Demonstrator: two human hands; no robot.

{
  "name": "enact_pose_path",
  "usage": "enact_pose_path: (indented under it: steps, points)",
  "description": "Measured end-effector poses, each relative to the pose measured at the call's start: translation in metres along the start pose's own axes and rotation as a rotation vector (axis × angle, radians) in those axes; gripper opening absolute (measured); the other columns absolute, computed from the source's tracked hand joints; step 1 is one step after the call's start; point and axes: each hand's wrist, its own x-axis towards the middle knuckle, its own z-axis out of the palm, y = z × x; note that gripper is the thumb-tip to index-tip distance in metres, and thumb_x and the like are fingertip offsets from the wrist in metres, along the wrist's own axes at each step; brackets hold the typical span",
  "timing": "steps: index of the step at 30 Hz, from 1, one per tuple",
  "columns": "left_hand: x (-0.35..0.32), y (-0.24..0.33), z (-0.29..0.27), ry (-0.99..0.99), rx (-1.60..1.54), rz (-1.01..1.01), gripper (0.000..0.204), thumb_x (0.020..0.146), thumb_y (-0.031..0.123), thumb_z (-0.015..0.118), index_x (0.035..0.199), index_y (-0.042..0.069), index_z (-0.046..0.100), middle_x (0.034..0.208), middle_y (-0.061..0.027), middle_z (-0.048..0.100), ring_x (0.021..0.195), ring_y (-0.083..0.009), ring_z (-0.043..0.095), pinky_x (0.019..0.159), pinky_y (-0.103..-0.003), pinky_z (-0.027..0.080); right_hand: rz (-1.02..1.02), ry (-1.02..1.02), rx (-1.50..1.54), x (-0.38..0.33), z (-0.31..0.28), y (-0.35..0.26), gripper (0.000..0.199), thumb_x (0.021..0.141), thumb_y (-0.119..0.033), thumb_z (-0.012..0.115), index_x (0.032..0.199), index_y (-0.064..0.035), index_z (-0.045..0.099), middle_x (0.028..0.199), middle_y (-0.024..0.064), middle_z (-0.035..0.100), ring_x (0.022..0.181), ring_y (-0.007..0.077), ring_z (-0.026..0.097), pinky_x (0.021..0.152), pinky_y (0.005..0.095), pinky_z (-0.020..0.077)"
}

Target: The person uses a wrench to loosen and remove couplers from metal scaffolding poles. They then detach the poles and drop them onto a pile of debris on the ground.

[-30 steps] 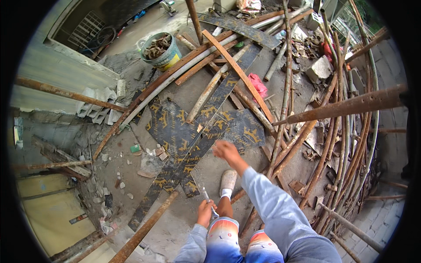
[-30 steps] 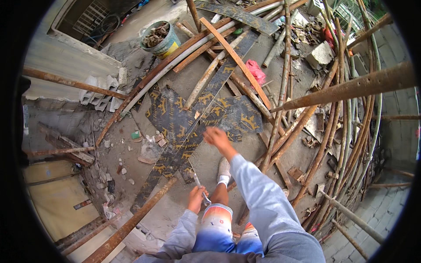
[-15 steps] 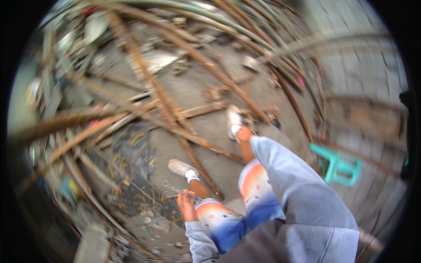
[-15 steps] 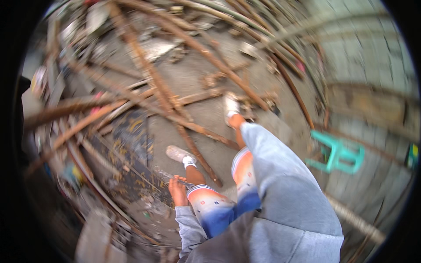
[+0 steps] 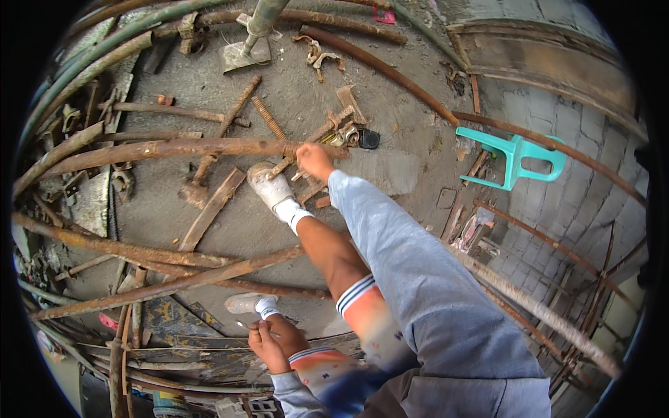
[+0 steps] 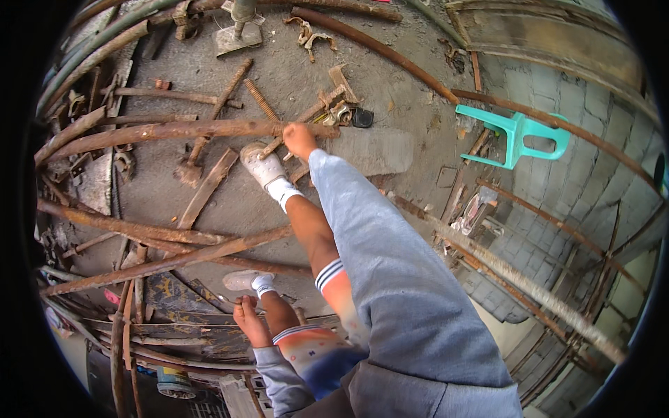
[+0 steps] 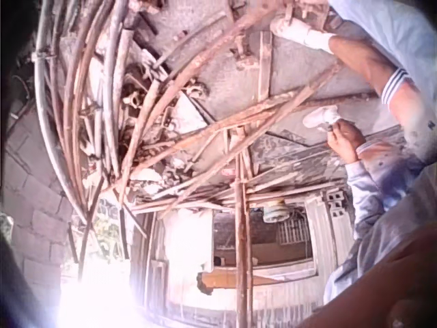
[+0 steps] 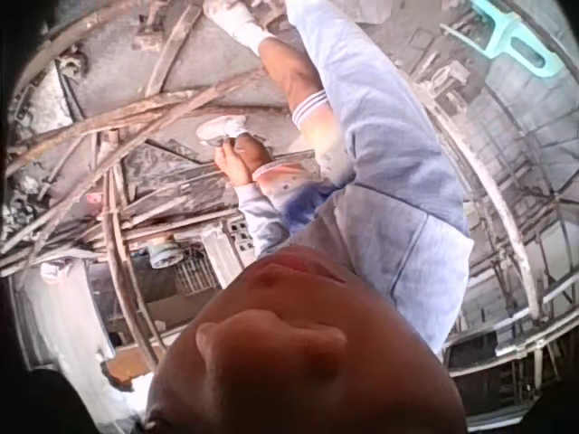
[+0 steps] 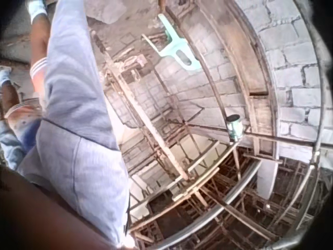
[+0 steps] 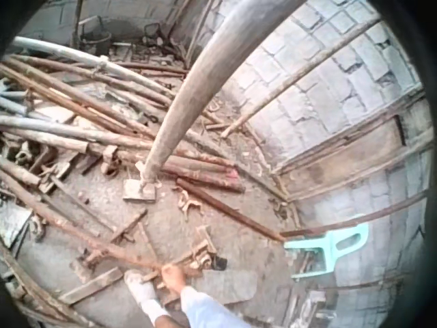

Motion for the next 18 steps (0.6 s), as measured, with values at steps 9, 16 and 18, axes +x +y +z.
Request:
enact_pose_path:
  steps: [9,16,18]
  points:
    - [0.027,-0.025,0.057,-0.012,0.113,-0.265,0.023,0.100,0.014,0.057,0.080,0.004,0.058,0.072,-0.0008,0.059,0.068,-0.0080,0.051,0.063,-0.025,0.042,0.028,0.323,-0.736,0.243,-0.083,-0.067,0.079,0.080,-0.026,0.076,0.143,-0.0015,0.035,0.150,0.0201,0.038,0.141,0.0375,0.033,0.110,0.0524,0.0344]
    - [0.028,-0.043,0.051,-0.033,0.053,-0.460,0.030,0.102,0.020,0.057,0.075,0.005,0.057,0.065,0.0035,0.055,0.059,-0.0039,0.046,0.053,-0.023,0.036,0.250,0.074,-0.960,0.285,-0.115,-0.065,0.083,0.075,-0.030,0.079,0.147,-0.0126,0.041,0.147,0.0171,0.048,0.141,0.0378,0.036,0.111,0.0491,0.0361]
    - [0.030,-0.035,0.053,-0.055,0.006,-0.474,0.033,0.102,0.023,0.057,0.075,0.005,0.058,0.067,0.0017,0.058,0.061,-0.0051,0.050,0.055,-0.024,0.039,0.216,0.116,-1.050,0.273,-0.101,-0.053,0.069,0.075,-0.029,0.081,0.135,-0.0103,0.053,0.135,0.0195,0.057,0.132,0.0388,0.046,0.106,0.0477,0.0414]
